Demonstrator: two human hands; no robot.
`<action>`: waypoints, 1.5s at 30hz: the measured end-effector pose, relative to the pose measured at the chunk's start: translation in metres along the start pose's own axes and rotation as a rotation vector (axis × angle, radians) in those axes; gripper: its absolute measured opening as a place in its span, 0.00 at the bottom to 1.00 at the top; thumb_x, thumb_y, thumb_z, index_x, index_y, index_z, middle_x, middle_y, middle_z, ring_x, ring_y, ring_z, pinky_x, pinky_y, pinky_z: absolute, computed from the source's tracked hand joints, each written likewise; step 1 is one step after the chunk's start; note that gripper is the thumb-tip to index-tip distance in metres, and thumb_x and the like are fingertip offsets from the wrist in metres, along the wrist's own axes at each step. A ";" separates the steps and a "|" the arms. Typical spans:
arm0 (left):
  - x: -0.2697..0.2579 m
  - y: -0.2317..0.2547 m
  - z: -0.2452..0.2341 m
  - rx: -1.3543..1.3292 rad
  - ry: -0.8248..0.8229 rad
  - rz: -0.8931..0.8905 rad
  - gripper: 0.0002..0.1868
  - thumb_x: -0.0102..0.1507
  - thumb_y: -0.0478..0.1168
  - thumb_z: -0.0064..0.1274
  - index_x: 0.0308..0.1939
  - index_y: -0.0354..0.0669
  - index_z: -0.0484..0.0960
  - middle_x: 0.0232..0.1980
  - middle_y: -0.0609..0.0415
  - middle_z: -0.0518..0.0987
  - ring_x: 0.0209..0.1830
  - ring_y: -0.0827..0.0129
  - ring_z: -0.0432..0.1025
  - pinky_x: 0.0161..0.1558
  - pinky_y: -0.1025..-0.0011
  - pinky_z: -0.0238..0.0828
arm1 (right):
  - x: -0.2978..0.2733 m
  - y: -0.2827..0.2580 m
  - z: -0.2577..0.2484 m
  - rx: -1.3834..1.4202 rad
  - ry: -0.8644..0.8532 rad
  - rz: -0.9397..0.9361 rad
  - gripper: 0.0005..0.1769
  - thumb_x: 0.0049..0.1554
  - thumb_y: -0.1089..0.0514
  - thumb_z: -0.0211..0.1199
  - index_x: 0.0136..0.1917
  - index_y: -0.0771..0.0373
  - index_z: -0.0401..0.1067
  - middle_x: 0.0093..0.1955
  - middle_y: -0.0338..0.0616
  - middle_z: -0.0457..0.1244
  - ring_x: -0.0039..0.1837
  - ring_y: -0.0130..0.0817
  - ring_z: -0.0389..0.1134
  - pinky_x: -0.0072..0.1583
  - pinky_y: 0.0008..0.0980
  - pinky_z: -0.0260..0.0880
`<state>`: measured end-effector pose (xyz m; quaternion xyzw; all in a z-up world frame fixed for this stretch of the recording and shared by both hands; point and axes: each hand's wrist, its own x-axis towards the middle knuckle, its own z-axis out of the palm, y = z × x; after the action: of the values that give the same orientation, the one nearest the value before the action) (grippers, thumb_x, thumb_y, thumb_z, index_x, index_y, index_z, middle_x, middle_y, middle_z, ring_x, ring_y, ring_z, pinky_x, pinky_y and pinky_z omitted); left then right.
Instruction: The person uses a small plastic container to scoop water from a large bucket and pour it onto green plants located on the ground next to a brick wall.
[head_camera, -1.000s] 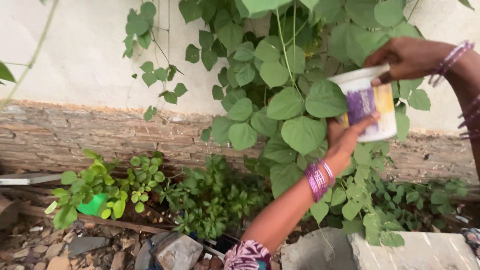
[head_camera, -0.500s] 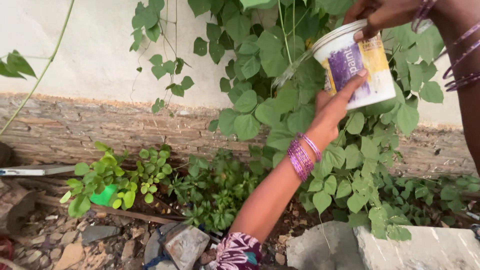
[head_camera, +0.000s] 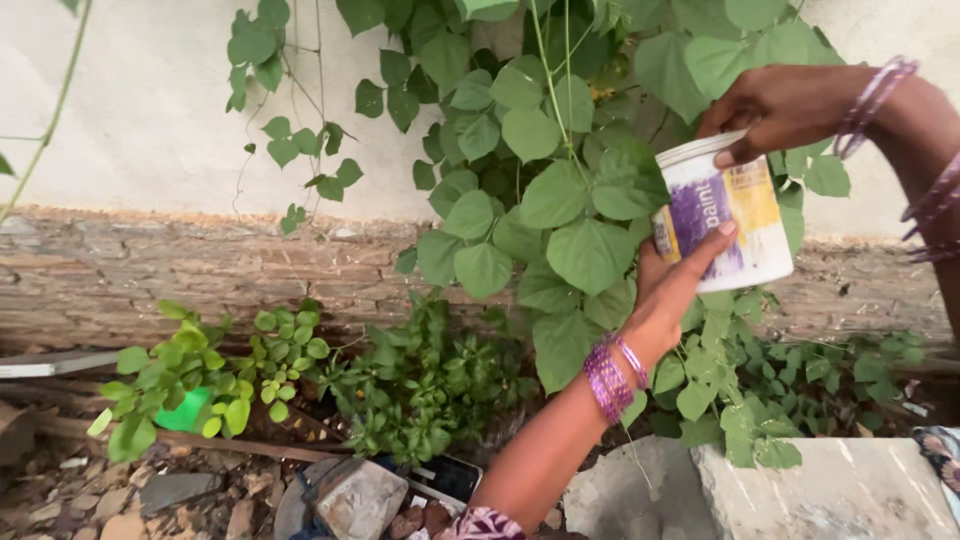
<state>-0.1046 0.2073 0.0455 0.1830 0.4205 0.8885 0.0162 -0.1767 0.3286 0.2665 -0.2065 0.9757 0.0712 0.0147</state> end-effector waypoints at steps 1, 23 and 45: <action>-0.001 0.000 0.002 -0.019 0.004 -0.011 0.41 0.51 0.58 0.70 0.59 0.34 0.76 0.56 0.44 0.81 0.53 0.60 0.76 0.57 0.66 0.73 | 0.004 0.000 0.000 0.017 -0.033 0.006 0.30 0.54 0.42 0.68 0.65 0.60 0.75 0.60 0.50 0.72 0.59 0.47 0.75 0.62 0.43 0.75; 0.047 -0.029 -0.017 -0.025 -0.069 0.173 0.43 0.55 0.50 0.70 0.65 0.27 0.69 0.58 0.44 0.78 0.53 0.66 0.75 0.58 0.67 0.72 | -0.003 0.015 0.017 -0.055 0.211 -0.097 0.25 0.54 0.48 0.68 0.63 0.59 0.79 0.54 0.51 0.74 0.51 0.45 0.77 0.57 0.42 0.76; -0.054 -0.059 0.014 -0.066 -0.004 0.093 0.47 0.53 0.48 0.71 0.67 0.32 0.63 0.58 0.46 0.77 0.53 0.66 0.75 0.57 0.66 0.75 | -0.123 -0.014 0.073 -0.001 0.284 0.059 0.24 0.53 0.46 0.68 0.60 0.59 0.80 0.53 0.53 0.73 0.55 0.50 0.75 0.61 0.46 0.74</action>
<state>-0.0567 0.2459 -0.0073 0.2036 0.3820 0.9013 -0.0185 -0.0587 0.3761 0.1994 -0.1859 0.9736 0.0420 -0.1257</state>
